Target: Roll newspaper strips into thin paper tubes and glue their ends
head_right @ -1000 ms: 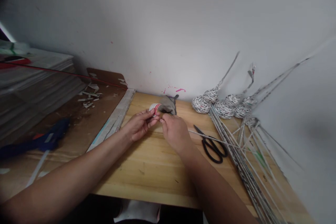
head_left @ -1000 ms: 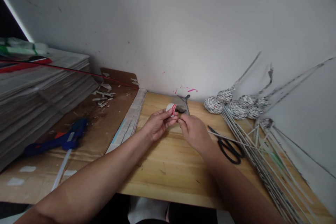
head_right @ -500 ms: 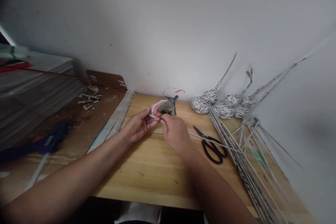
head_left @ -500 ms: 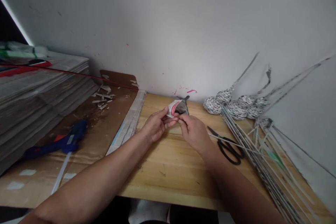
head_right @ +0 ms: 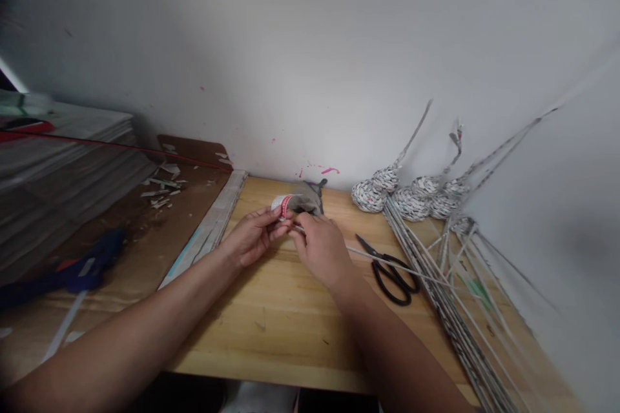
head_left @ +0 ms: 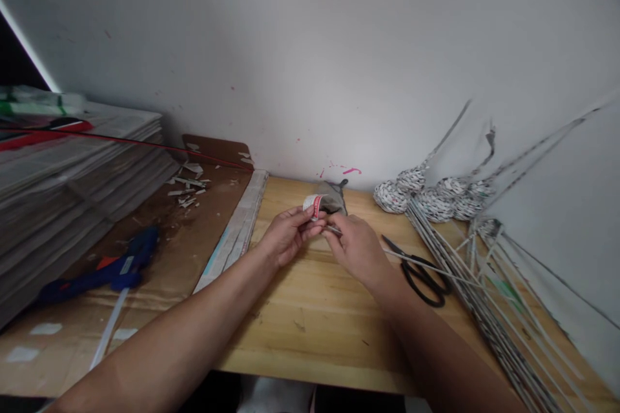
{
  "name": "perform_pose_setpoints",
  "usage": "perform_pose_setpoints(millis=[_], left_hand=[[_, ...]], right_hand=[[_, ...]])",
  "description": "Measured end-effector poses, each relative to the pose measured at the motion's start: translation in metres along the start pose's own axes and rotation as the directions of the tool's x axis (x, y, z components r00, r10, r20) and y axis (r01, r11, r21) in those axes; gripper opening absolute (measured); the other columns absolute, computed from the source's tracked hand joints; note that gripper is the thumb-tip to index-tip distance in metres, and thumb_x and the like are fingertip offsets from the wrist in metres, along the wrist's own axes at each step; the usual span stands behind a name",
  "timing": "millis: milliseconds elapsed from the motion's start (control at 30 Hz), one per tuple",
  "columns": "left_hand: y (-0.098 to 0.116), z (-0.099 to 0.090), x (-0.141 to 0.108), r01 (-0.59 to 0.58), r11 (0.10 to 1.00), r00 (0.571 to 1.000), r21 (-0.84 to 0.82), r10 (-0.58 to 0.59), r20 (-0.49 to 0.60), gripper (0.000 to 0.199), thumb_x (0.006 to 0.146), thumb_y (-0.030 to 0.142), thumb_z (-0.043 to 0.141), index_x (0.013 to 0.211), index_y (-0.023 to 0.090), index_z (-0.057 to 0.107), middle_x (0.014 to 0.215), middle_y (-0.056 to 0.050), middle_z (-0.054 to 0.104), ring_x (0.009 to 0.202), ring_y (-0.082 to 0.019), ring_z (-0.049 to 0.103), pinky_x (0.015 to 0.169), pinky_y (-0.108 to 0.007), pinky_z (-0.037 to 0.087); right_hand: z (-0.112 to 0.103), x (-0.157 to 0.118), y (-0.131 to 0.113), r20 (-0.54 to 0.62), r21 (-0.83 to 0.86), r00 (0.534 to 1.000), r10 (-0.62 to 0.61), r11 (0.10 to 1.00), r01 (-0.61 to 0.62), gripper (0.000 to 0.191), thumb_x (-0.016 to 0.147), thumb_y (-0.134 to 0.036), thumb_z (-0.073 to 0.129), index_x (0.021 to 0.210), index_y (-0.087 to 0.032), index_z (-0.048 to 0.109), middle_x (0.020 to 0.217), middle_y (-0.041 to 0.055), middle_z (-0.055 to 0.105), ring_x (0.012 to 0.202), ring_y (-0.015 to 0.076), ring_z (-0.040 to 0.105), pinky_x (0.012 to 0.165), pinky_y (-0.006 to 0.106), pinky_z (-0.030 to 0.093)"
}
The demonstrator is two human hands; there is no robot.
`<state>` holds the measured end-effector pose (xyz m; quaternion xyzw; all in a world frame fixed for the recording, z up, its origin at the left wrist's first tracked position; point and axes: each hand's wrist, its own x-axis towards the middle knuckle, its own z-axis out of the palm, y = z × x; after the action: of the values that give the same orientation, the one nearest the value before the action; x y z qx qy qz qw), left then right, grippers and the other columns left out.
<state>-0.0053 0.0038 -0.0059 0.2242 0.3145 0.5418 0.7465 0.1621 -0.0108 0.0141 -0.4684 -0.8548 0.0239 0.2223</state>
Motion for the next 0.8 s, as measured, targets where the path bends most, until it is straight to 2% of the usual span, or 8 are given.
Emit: perform_pose_setpoints(millis=[233, 433, 533, 633, 800], left_hand=[[0.0008, 0.0022, -0.0003, -0.015, 1.000, 1.000, 0.004, 0.016, -0.019, 0.013, 0.088, 0.007, 0.057, 0.090, 0.005, 0.070, 0.086, -0.012, 0.074, 0.066, -0.012, 0.071, 0.064, -0.018, 0.060], [-0.0004, 0.0036, -0.0018, -0.016, 1.000, 1.000, -0.021, 0.016, -0.005, 0.014, 0.089, 0.006, 0.056, 0.087, 0.004, 0.070, 0.081, -0.011, 0.074, 0.065, -0.011, 0.070, 0.063, -0.017, 0.060], [-0.0006, 0.0036, -0.0024, -0.021, 1.000, 1.000, -0.012, 0.021, -0.012, 0.012, 0.087, 0.006, 0.058, 0.086, 0.005, 0.070, 0.082, -0.011, 0.074, 0.063, -0.010, 0.070, 0.062, -0.016, 0.059], [0.0000, 0.0041, -0.0029, -0.021, 1.000, 0.999, -0.002, 0.020, -0.026, 0.011, 0.087, 0.006, 0.059, 0.084, 0.005, 0.070, 0.081, -0.010, 0.074, 0.062, -0.010, 0.069, 0.060, -0.016, 0.059], [0.0024, 0.0056, -0.0028, -0.006, 1.000, 0.999, 0.007, 0.006, -0.040, 0.013, 0.089, 0.008, 0.057, 0.085, 0.004, 0.069, 0.078, -0.010, 0.073, 0.060, -0.010, 0.069, 0.060, -0.016, 0.059]], right_hand=[[-0.0017, 0.0011, 0.0006, 0.017, -0.071, 1.000, 0.017, 0.997, -0.015, 0.022, 0.097, -0.024, 0.044, 0.089, -0.018, 0.064, 0.078, 0.0060, 0.067, 0.073, 0.0200, 0.055, 0.068, 0.030, 0.033], [-0.0016, 0.0006, -0.0027, -0.057, -0.026, 0.998, -0.008, 1.000, 0.006, 0.013, 0.092, -0.024, 0.053, 0.098, -0.018, 0.063, 0.090, 0.0076, 0.068, 0.083, 0.0222, 0.055, 0.073, 0.031, 0.034], [-0.0006, 0.0013, -0.0012, -0.037, -0.013, 0.999, 0.001, 1.000, -0.001, 0.017, 0.094, -0.022, 0.048, 0.091, -0.018, 0.063, 0.085, 0.0074, 0.066, 0.080, 0.0210, 0.055, 0.072, 0.031, 0.035], [0.0004, 0.0015, 0.0008, -0.004, -0.006, 1.000, 0.016, 1.000, -0.016, 0.020, 0.096, -0.022, 0.044, 0.092, -0.018, 0.064, 0.082, 0.0069, 0.066, 0.078, 0.0201, 0.056, 0.071, 0.031, 0.035], [0.0000, 0.0010, 0.0005, -0.027, -0.005, 1.000, -0.013, 1.000, 0.013, 0.012, 0.092, -0.028, 0.055, 0.091, -0.019, 0.063, 0.084, 0.0062, 0.066, 0.080, 0.0205, 0.055, 0.072, 0.031, 0.035]])
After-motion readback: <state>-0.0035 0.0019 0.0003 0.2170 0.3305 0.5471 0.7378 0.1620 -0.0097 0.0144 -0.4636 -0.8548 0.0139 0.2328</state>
